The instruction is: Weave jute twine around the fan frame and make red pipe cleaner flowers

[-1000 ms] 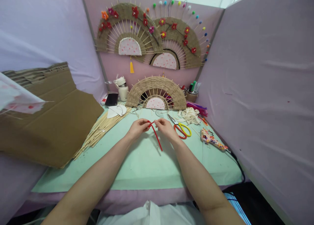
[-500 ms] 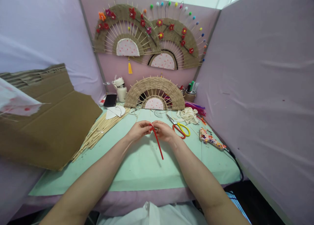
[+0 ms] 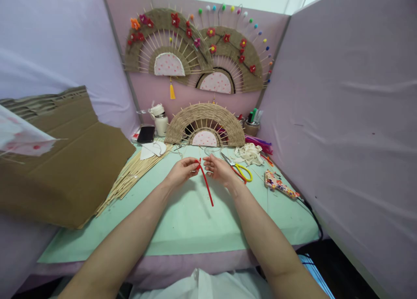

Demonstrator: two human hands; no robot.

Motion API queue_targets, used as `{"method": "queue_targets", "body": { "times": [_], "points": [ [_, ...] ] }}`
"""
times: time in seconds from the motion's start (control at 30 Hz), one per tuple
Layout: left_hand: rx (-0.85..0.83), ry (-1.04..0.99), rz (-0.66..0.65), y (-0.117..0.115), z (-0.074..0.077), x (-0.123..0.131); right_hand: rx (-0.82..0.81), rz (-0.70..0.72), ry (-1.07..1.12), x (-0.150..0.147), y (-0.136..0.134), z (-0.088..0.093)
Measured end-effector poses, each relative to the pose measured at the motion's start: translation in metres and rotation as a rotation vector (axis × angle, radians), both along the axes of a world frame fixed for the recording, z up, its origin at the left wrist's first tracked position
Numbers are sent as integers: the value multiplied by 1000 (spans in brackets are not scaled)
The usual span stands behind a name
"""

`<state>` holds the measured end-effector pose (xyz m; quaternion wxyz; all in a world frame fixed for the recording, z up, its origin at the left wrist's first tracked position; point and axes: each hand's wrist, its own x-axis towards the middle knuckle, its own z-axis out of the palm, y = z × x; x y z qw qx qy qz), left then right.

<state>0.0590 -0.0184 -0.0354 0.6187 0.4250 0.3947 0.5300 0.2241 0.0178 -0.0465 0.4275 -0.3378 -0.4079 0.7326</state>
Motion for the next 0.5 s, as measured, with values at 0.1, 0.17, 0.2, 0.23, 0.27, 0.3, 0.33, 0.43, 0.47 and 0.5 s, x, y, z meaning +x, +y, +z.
{"method": "queue_targets", "body": {
  "times": [0.1,0.17,0.2,0.23,0.27,0.3,0.33,0.43,0.47,0.5],
  "points": [
    [9,29,-89,-2,-1,1,55,29,-11,1,-3,2],
    [12,39,-164,-4,-2,3,74,34,-17,1,-4,1],
    [14,42,-196,-4,-3,4,79,40,-14,0,-4,0],
    [19,44,-221,-4,-4,4,82,47,-10,0,-3,-1],
    [25,48,-238,-4,-5,4,86,56,-6,0,-3,-2],
    [34,51,-249,-4,-6,4,91,63,-4,0,-2,-3],
    [42,53,-255,-4,-6,4,99,65,-7,0,-1,-4],
    [37,52,-247,-3,-5,4,120,44,-29,1,1,-5],
    [29,53,-238,-3,-4,4,122,35,-41,1,1,-6],
    [25,53,-227,-3,-4,4,122,34,-53,1,1,-7]
  ]
}}
